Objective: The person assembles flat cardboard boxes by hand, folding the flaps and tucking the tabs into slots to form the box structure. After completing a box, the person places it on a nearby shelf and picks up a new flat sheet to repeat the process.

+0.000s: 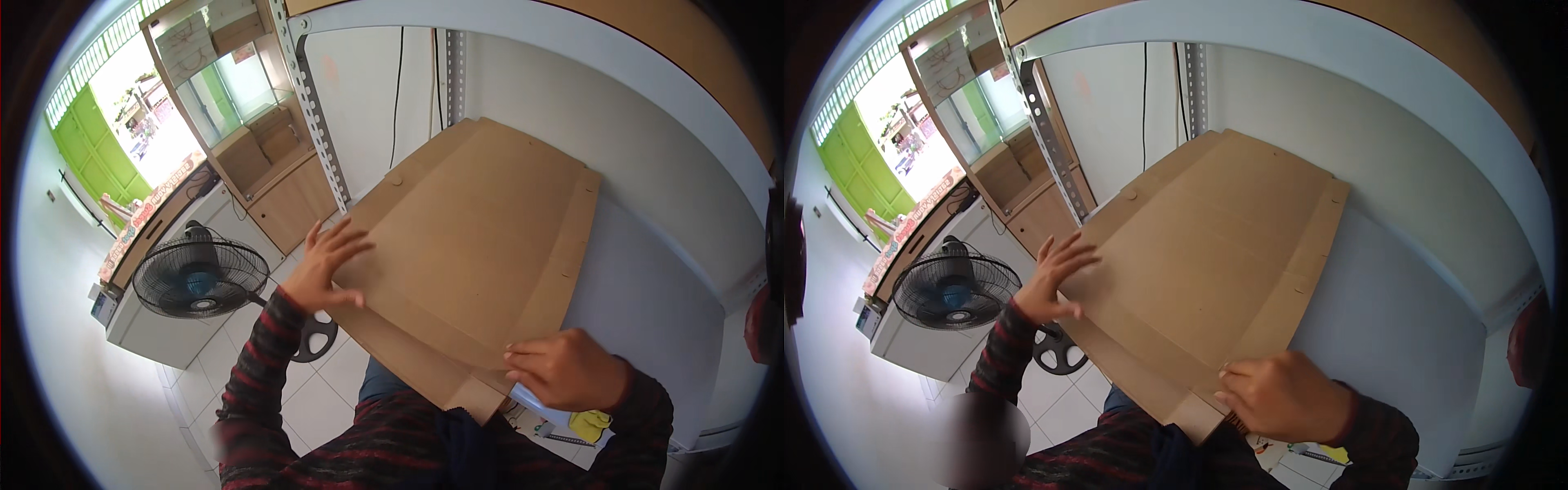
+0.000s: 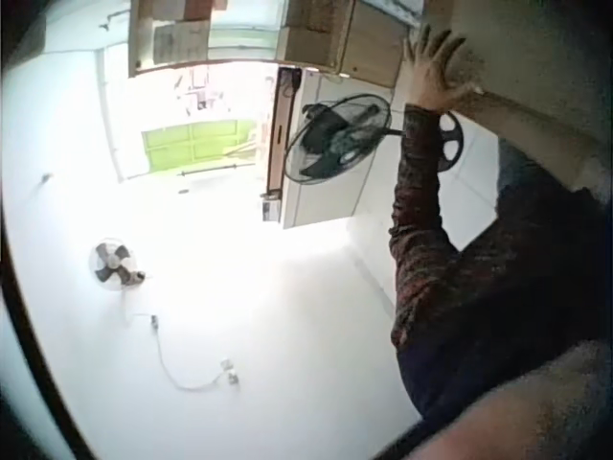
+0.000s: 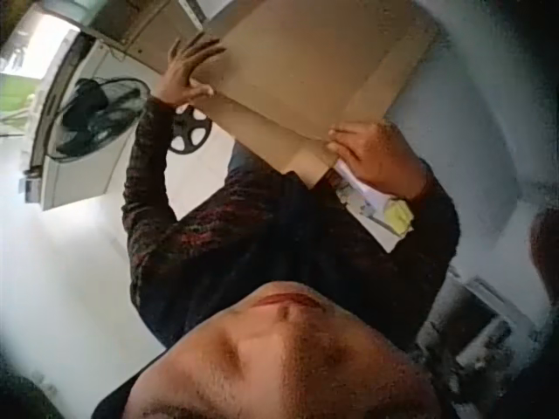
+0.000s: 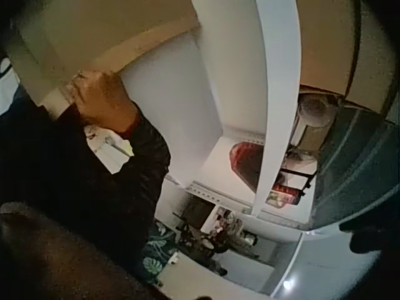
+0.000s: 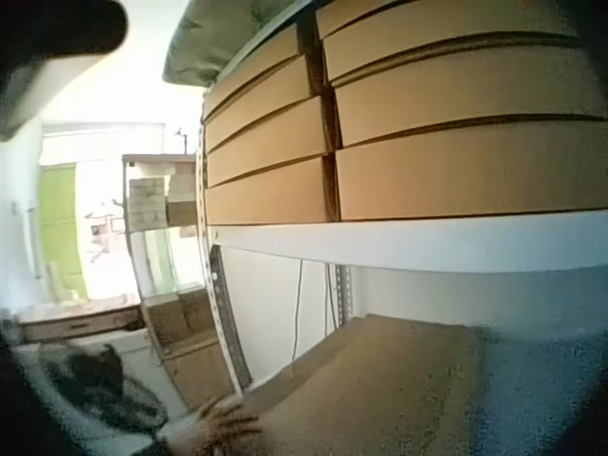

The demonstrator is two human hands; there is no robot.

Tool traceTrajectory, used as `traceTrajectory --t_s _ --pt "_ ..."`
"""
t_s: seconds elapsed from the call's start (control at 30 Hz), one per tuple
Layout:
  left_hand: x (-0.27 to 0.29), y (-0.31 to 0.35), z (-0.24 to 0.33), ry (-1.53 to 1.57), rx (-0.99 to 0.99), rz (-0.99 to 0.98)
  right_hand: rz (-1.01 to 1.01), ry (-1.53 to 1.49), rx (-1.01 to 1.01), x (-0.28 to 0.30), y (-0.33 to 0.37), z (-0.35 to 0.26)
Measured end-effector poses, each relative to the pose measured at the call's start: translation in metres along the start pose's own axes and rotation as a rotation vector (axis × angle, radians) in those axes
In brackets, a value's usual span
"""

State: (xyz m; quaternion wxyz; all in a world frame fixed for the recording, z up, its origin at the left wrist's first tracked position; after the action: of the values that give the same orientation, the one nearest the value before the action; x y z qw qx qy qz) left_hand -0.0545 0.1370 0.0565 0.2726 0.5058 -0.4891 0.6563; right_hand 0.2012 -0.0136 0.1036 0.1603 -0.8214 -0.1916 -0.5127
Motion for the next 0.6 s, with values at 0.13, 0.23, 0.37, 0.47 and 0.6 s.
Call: traceTrajectory --t_s 0.13,0.23,0.37,0.47,0.6 --pt "0.011 -0.002 0.022 0.216 -0.007 -0.052 -0.118 -0.169 -0.132 0.036 0.007 0.015" --pt "0.01 0.003 0.004 0.245 0.038 -0.068 -0.21 -0.205 -0.167 0.042 0.017 0.023" --pt "0.007 -0.005 -0.004 0.398 0.073 -0.083 -0.222 -0.16 -0.088 0.039 0.019 0.02" --pt "-0.002 -0.018 -0.015 0.383 0.05 -0.11 -0.182 -0.07 -0.044 0.028 0.013 0.03" --pt "-0.02 -0.036 -0.033 0.183 0.149 -0.152 -0.27 -0.164 -0.356 0.017 0.0 0.063"
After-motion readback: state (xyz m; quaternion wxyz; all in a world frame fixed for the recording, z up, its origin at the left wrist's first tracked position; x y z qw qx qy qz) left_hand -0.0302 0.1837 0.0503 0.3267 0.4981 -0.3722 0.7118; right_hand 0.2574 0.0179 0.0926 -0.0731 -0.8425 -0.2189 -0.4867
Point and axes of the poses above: each hand's wrist, its own y-axis away from the middle knuckle, its own x-axis out of the back of the hand, z = x × y, the point moved 7 cm from there along -y, towards the middle knuckle, and after that the axes turned 14 degrees about -x, right-handed, at the moved point
